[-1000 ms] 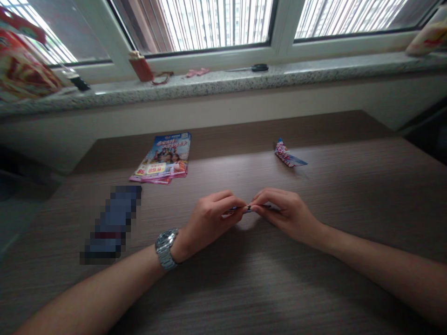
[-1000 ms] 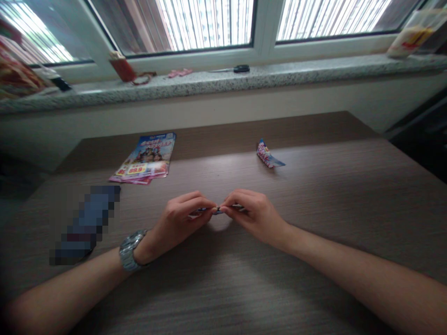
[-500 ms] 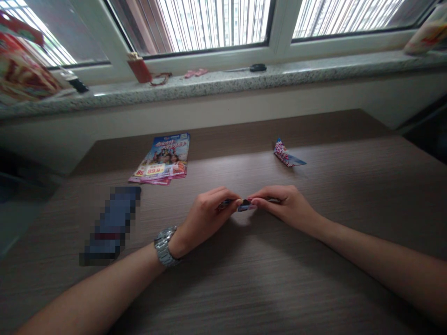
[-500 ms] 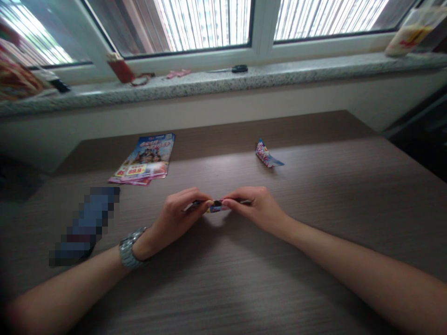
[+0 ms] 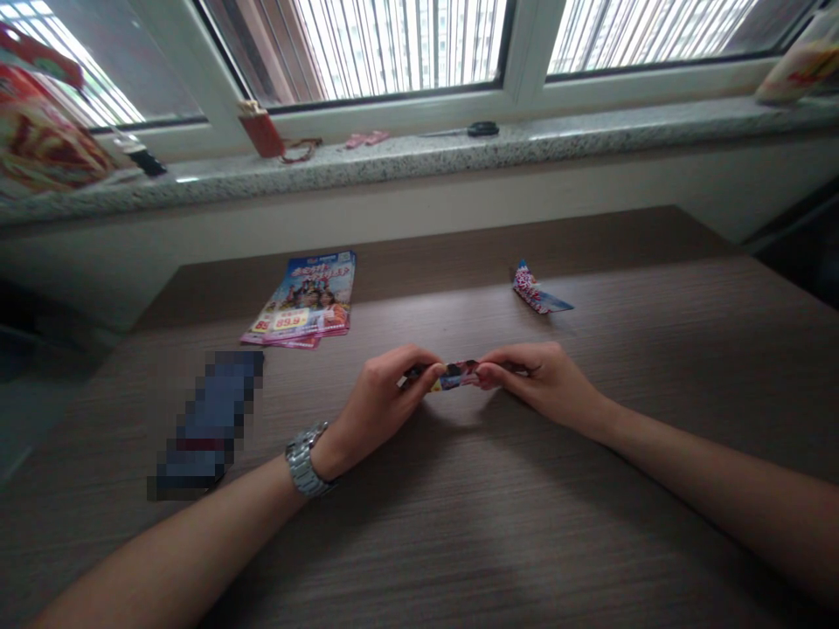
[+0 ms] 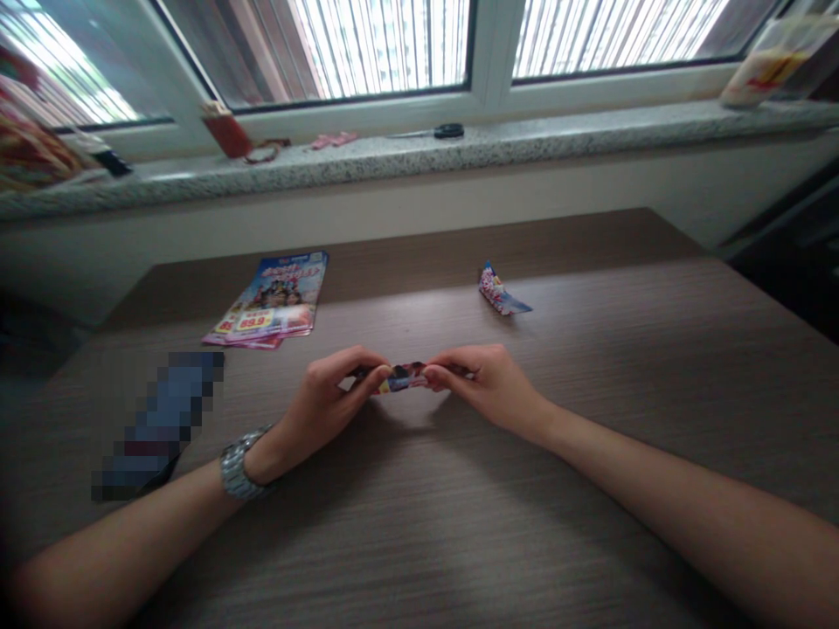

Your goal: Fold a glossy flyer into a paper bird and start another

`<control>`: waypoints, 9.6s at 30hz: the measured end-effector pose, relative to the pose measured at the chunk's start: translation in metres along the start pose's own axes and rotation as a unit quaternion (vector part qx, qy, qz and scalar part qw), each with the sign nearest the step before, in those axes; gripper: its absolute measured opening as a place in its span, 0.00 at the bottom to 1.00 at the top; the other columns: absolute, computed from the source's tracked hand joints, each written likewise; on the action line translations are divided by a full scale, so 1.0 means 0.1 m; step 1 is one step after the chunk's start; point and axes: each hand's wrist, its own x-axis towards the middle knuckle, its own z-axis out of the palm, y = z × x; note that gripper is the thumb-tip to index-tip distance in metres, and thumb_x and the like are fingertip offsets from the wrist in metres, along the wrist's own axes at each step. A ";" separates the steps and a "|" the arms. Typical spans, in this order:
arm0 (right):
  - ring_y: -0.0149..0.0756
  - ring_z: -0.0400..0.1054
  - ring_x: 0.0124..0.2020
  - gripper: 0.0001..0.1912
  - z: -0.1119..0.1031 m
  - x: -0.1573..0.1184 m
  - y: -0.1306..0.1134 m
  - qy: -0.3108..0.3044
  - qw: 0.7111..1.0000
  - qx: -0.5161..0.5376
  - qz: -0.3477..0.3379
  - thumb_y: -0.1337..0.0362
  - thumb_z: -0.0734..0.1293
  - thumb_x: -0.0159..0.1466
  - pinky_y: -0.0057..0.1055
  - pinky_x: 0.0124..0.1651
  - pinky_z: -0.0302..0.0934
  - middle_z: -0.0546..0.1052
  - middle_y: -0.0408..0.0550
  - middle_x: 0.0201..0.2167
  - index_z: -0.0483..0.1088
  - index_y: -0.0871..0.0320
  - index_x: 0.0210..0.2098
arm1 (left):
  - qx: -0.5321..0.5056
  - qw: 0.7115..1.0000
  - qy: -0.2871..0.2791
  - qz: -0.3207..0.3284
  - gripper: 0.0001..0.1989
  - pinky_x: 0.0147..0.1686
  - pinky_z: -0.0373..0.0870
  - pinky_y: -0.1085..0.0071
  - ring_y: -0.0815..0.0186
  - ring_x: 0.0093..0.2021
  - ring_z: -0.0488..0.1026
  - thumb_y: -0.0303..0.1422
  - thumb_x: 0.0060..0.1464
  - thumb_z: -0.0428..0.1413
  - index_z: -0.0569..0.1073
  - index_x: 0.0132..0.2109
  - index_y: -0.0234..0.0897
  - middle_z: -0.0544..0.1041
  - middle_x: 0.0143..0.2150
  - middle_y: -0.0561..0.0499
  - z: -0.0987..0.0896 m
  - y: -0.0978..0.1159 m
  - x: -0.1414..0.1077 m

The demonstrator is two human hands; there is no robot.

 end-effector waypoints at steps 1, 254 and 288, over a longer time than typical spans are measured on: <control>0.36 0.79 0.33 0.15 0.00 0.00 0.01 0.001 1.000 -0.008 -0.005 0.53 0.67 0.70 0.30 0.36 0.69 0.85 0.47 0.34 0.81 0.56 0.42 | 0.000 1.000 0.000 0.001 0.06 0.30 0.68 0.76 0.70 0.32 0.74 0.32 0.66 0.58 0.77 0.41 0.36 0.80 0.34 0.51 0.00 0.00 0.00; 0.35 0.70 0.39 0.06 0.25 -0.09 -0.13 0.104 0.984 0.142 -0.006 0.63 0.70 0.66 0.32 0.41 0.70 0.71 0.44 0.37 0.67 0.53 0.38 | 0.082 0.994 -0.022 0.064 0.02 0.38 0.75 0.73 0.67 0.40 0.79 0.27 0.61 0.57 0.74 0.39 0.38 0.80 0.51 0.47 0.17 0.29 0.14; 0.32 0.67 0.35 0.09 0.23 -0.09 -0.11 0.096 0.982 0.163 -0.002 0.66 0.70 0.65 0.30 0.37 0.67 0.68 0.41 0.34 0.64 0.54 0.35 | -0.073 0.996 -0.017 -0.047 0.09 0.37 0.77 0.73 0.68 0.38 0.74 0.27 0.56 0.59 0.68 0.43 0.38 0.74 0.39 0.52 0.20 0.27 0.14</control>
